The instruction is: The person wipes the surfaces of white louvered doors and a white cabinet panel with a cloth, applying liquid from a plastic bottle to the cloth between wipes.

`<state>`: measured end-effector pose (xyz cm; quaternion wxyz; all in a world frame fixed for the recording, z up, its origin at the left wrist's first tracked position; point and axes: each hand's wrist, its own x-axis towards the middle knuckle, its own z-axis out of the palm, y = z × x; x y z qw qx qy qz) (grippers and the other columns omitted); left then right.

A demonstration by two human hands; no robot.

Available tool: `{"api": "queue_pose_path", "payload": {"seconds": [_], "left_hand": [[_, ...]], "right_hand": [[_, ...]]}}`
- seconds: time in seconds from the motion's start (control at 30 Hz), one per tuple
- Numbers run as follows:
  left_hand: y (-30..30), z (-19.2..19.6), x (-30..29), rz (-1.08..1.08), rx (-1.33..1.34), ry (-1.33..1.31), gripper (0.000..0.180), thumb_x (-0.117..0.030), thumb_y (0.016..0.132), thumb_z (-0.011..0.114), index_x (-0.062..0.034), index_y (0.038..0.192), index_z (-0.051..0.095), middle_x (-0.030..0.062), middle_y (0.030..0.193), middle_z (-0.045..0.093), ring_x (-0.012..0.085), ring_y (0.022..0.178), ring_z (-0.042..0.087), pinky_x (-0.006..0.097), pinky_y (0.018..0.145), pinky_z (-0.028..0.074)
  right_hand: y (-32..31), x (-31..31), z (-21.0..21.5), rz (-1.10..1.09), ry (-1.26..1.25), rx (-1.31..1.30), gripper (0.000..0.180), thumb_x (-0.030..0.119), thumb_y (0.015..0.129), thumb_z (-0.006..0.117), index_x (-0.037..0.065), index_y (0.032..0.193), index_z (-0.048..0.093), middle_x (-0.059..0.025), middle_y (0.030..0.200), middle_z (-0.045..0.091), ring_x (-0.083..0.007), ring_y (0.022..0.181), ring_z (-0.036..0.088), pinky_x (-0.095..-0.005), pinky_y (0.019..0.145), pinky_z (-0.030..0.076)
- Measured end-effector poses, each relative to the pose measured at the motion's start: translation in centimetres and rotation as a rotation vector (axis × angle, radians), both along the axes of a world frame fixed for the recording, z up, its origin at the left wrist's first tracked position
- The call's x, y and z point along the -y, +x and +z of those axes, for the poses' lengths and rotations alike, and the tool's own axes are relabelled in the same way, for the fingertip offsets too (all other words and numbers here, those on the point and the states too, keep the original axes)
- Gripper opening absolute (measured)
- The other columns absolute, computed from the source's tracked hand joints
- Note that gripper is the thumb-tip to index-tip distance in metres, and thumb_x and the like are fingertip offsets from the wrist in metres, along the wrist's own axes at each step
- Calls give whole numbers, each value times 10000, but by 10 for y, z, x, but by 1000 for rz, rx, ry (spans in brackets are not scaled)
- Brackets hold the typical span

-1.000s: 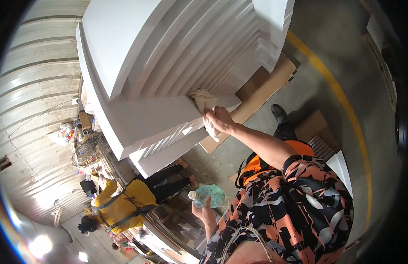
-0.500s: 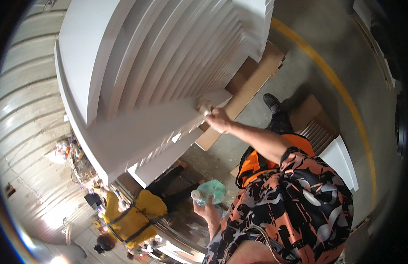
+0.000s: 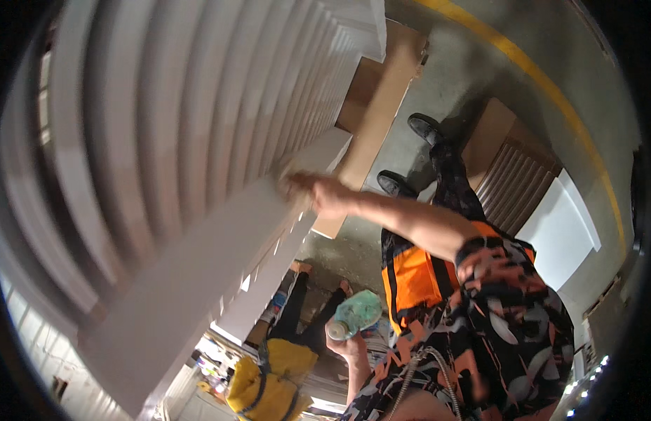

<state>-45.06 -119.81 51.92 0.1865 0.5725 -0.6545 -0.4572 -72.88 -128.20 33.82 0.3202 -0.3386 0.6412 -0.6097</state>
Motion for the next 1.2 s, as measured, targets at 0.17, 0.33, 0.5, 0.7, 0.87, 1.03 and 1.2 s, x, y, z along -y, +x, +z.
{"api": "queue_pose_path", "payload": {"seconds": [0.17,0.33,0.5,0.7,0.87,1.03,1.2], "left_hand": [[9,-34,18,-239,70,116,409,-214,785,737,24,1082,585,162,1028,653,230,954,635,395,871,508],[-26,-71,35,-274,-194,246,571,-333,786,764,14,1161,508,273,1197,596,382,1128,584,494,983,456],[-23,-78,30,-105,109,87,515,-269,753,776,14,1125,558,90,1043,618,196,929,602,352,833,508],[-64,-37,40,-250,255,-78,405,-166,750,765,25,1078,626,100,974,670,180,882,635,318,807,513],[-110,6,42,-543,388,-379,428,-47,717,761,-33,1125,634,158,945,718,197,825,706,328,756,567],[-150,73,56,-929,649,-715,383,-123,702,683,-137,1085,658,83,610,620,257,504,615,359,487,510],[-194,128,57,-1118,646,-988,418,-52,565,603,-106,979,631,46,553,574,252,484,593,360,478,495]], "right_hand": [[18,-14,34,-96,-381,-162,569,84,790,659,42,1334,496,-171,1402,470,-330,1328,423,-428,1120,346],[-18,-21,-122,-123,217,-116,599,146,783,694,78,1335,471,-184,1315,536,-320,1187,550,-377,1003,473],[9,-13,-7,-141,-358,-220,424,153,801,657,54,1207,587,-165,1274,567,-324,1251,504,-416,1059,426],[-30,-35,-71,254,466,437,380,186,827,651,52,1182,629,-151,1044,691,-242,977,663,-343,833,530],[-22,-117,-7,-43,-118,1125,319,-66,771,515,-32,1072,616,-95,960,643,-175,859,620,-322,771,536],[-43,-180,113,-124,-346,1571,530,-32,682,460,-36,1207,534,-136,1107,620,-259,986,631,-396,904,516],[-45,-191,161,38,-585,1575,529,33,752,443,-14,1277,487,-145,1180,597,-276,1067,606,-428,957,495]]}}
